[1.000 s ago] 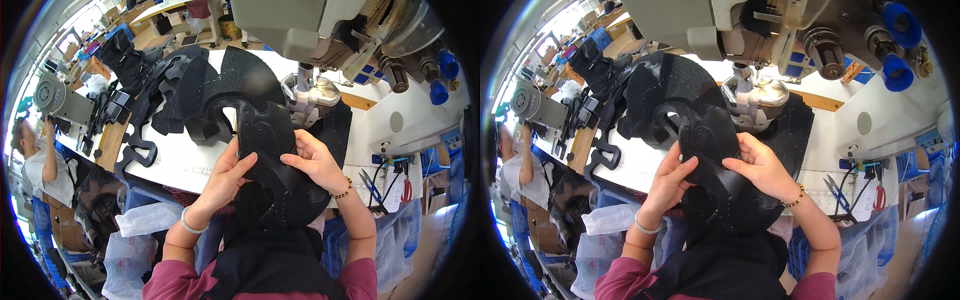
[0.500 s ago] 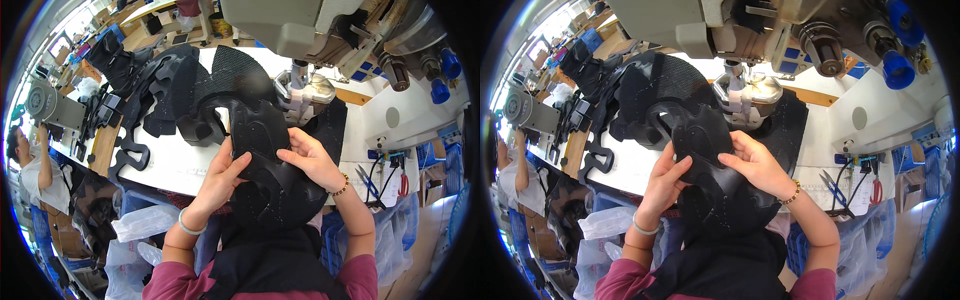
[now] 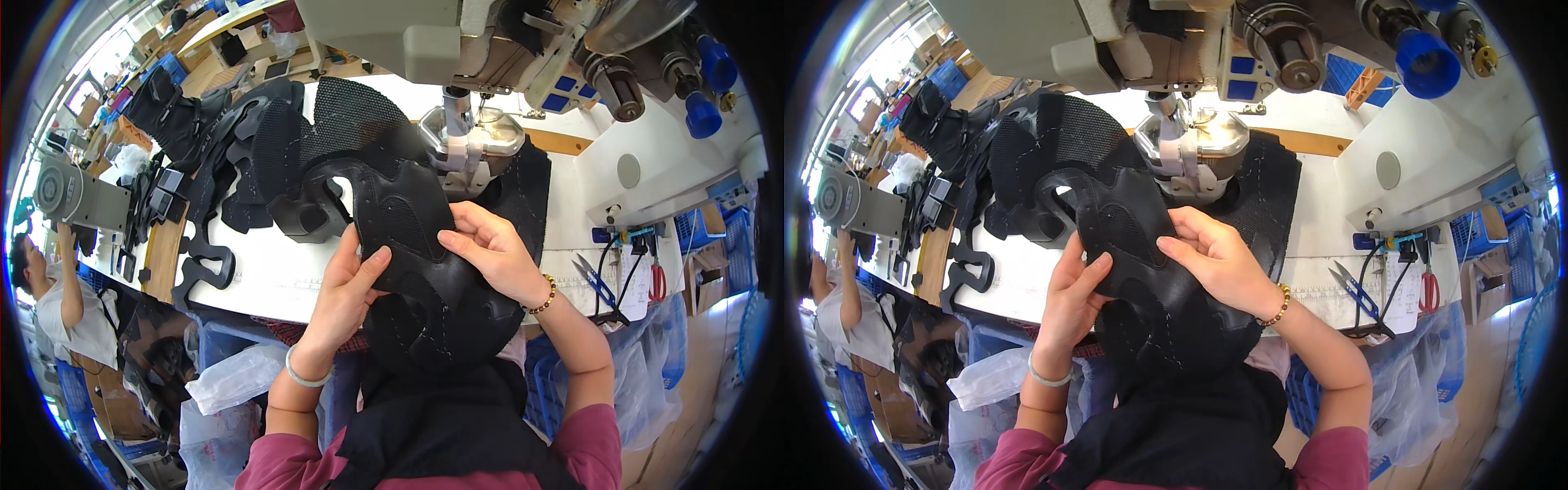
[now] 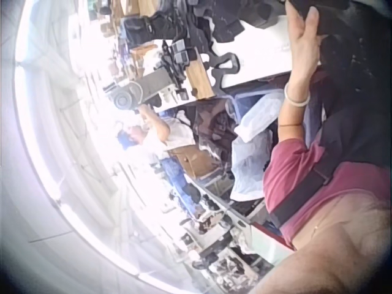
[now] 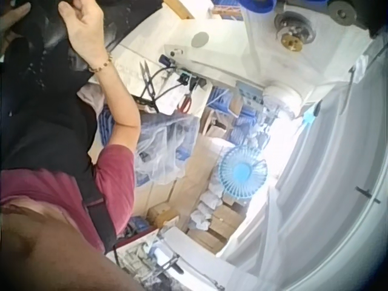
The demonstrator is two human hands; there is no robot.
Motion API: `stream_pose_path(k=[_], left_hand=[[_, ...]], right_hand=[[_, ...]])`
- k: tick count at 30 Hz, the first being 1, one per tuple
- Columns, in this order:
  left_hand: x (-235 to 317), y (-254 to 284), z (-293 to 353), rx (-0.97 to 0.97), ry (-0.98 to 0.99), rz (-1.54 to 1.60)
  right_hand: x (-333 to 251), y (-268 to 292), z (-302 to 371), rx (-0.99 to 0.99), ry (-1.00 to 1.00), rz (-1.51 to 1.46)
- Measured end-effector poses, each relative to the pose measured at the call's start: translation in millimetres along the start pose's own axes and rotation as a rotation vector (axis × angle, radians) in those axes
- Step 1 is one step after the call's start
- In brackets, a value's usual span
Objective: The person stitches shoe components together using a sewing machine, turns and holds the stitched pieces by hand, retrieves a needle from a small container, and adjusts the sewing machine needle with it.
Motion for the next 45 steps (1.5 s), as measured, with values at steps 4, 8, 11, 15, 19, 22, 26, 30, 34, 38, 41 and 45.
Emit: stream_pose_path(k=[4,8,11,15,19,22,26,30,34,38,41,45], left_hand=[[-0.5,0.7,-0.7,-0.010,-0.023,-0.007],[-0.5,0.3,-0.9,-0.005,-0.023,-0.014],[2.1,12.5,3.3,0.041,-0.030,-0.206],[52.1,60.9,24.2,0.462,-0.583,-0.672],[93.8,87.5,25.7,0.778,-0.820,-1.103],[63.0,108.7,-2.4,0.442,-0.315,-0.800],[87.9,95.7,13.3,0.457,-0.521,-0.733],[106.1,83.9,31.0,0.386,-0.455,-0.669],[96.3,79.6,28.3,0.413,-0.318,-0.725],[84.9,80.8,30.1,0.339,-0.342,-0.549],[80.4,83.4,32.0,0.335,-0.339,-0.493],[73.3,86.6,31.4,0.337,-0.310,-0.452]], right_hand=[[0.2,1.2,-0.3,0.007,0.016,0.002],[-1.0,0.9,-0.9,0.013,0.018,0.008],[-5.2,-0.3,-0.6,0.006,0.009,0.022],[-8.4,2.2,0.5,0.004,0.059,0.032],[-5.0,-1.5,0.0,-0.014,0.011,0.017],[-6.3,1.3,0.8,-0.008,0.017,0.000],[-6.0,-1.6,-1.3,0.000,0.008,-0.008],[-3.1,-2.6,-3.7,-0.003,-0.006,-0.020],[-1.8,0.8,-1.2,0.027,-0.005,0.010],[-0.3,0.7,-0.2,0.025,-0.022,0.029],[1.4,0.2,-2.0,0.022,-0.025,0.036],[-0.8,-1.4,-2.5,0.029,-0.030,0.065]])
Point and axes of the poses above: each hand's wrist, its own z-axis away from the middle knuckle, its own y-axis out of the back of the hand, x = y × z, the point moved 8 cm from there along -z, towards the middle knuckle, and after that the axes turned 1 degree about -x, right-handed, at the moved point
